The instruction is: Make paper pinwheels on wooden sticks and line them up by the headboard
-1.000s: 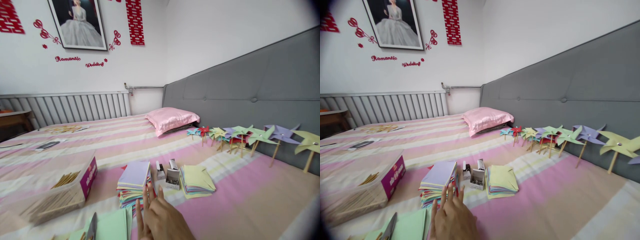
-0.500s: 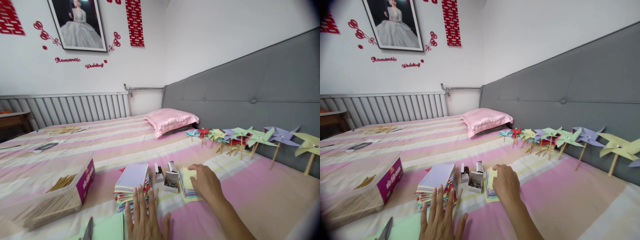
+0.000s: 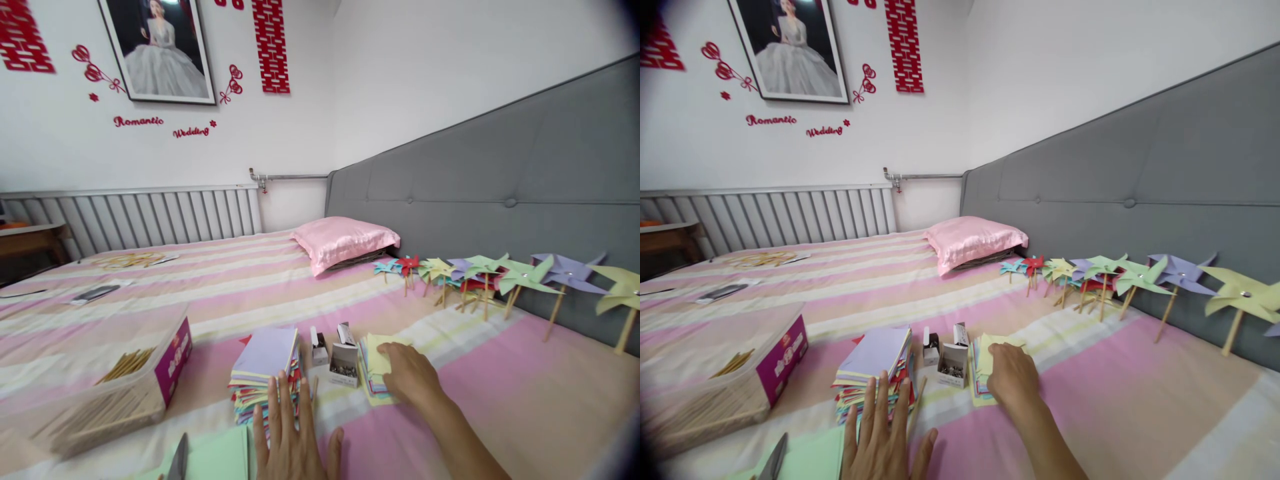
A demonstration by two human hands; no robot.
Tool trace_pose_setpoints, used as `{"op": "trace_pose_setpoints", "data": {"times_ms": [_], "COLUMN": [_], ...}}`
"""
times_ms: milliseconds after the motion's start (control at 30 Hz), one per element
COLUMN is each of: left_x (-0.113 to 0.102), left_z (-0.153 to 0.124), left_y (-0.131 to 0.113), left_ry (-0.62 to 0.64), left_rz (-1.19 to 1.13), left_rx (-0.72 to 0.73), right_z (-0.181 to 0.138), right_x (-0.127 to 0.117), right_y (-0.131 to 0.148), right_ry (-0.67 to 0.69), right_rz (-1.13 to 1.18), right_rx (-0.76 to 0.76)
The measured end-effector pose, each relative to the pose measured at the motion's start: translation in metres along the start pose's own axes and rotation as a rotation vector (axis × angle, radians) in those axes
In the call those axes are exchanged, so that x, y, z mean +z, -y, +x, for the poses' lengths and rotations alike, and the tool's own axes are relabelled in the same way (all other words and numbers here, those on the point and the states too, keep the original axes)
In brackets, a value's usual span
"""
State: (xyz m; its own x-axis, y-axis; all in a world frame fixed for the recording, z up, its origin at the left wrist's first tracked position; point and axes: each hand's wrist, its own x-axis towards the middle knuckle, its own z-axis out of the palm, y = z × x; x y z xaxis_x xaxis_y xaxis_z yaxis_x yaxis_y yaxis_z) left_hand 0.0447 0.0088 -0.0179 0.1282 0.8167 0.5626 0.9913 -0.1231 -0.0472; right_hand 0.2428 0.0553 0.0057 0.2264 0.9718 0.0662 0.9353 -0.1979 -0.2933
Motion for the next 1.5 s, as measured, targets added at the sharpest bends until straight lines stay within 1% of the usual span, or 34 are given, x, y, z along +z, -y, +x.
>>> {"op": "trace_pose_setpoints", "data": {"times_ms": [133,233,333,400,633,667,700,767,800,833,867,900,967,1067,1133,1167,1267,1333,1400,1500], "left_x": [0.009,0.014,0.016,0.015,0.015,0.016,0.017,0.018,0.018,0.017,0.016,0.015,0.009,-0.007,-0.020,-0.026,-0.038,-0.040,-0.038,-0.031], "left_z": [-0.001,-0.002,-0.002,-0.002,-0.002,-0.002,-0.002,-0.002,-0.001,-0.001,-0.001,-0.001,0.001,0.006,0.011,0.013,0.020,0.021,0.021,0.017], "left_y": [0.007,0.011,0.012,0.012,0.014,0.015,0.016,0.017,0.017,0.016,0.015,0.014,0.010,0.007,0.008,0.009,0.011,0.009,0.005,0.001], "left_ry": [0.023,0.013,-0.023,-0.050,-0.116,-0.125,-0.133,-0.150,-0.156,-0.161,-0.166,-0.170,-0.160,-0.068,0.025,0.075,0.158,0.208,0.258,0.286], "left_rz": [-0.038,-0.046,-0.045,-0.042,-0.022,-0.022,-0.025,-0.043,-0.063,-0.094,-0.140,-0.205,-0.394,-0.780,-1.058,-1.201,-1.572,-1.747,-1.843,-1.863], "left_rx": [0.051,0.072,0.092,0.104,0.118,0.120,0.122,0.125,0.125,0.127,0.122,0.102,0.013,-0.241,-0.429,-0.496,-0.600,-0.640,-0.651,-0.650], "right_z": [0.001,0.003,0.005,0.006,0.000,-0.001,-0.003,-0.007,-0.010,-0.012,-0.015,-0.018,-0.023,-0.030,-0.032,-0.033,-0.032,-0.030,-0.029,-0.029], "right_x": [0.003,0.005,0.005,0.001,-0.025,-0.028,-0.030,-0.034,-0.035,-0.037,-0.038,-0.040,-0.045,-0.049,-0.049,-0.047,-0.039,-0.032,-0.025,-0.019], "right_y": [0.000,-0.002,-0.003,-0.003,0.008,0.010,0.012,0.016,0.018,0.021,0.025,0.028,0.036,0.046,0.050,0.052,0.055,0.056,0.058,0.061], "right_ry": [0.023,0.025,-0.005,-0.053,-0.341,-0.400,-0.479,-0.651,-0.718,-0.751,-0.730,-0.672,-0.465,-0.066,0.147,0.228,0.384,0.452,0.510,0.529], "right_rz": [-0.024,-0.045,-0.061,-0.062,-0.022,0.012,0.073,0.280,0.413,0.547,0.673,0.804,1.089,1.444,1.546,1.564,1.577,1.583,1.583,1.554], "right_rx": [-0.007,-0.013,0.003,0.031,0.115,0.120,0.113,0.056,0.019,-0.010,-0.031,-0.047,-0.095,-0.169,-0.150,-0.132,-0.120,-0.140,-0.157,-0.175]}}
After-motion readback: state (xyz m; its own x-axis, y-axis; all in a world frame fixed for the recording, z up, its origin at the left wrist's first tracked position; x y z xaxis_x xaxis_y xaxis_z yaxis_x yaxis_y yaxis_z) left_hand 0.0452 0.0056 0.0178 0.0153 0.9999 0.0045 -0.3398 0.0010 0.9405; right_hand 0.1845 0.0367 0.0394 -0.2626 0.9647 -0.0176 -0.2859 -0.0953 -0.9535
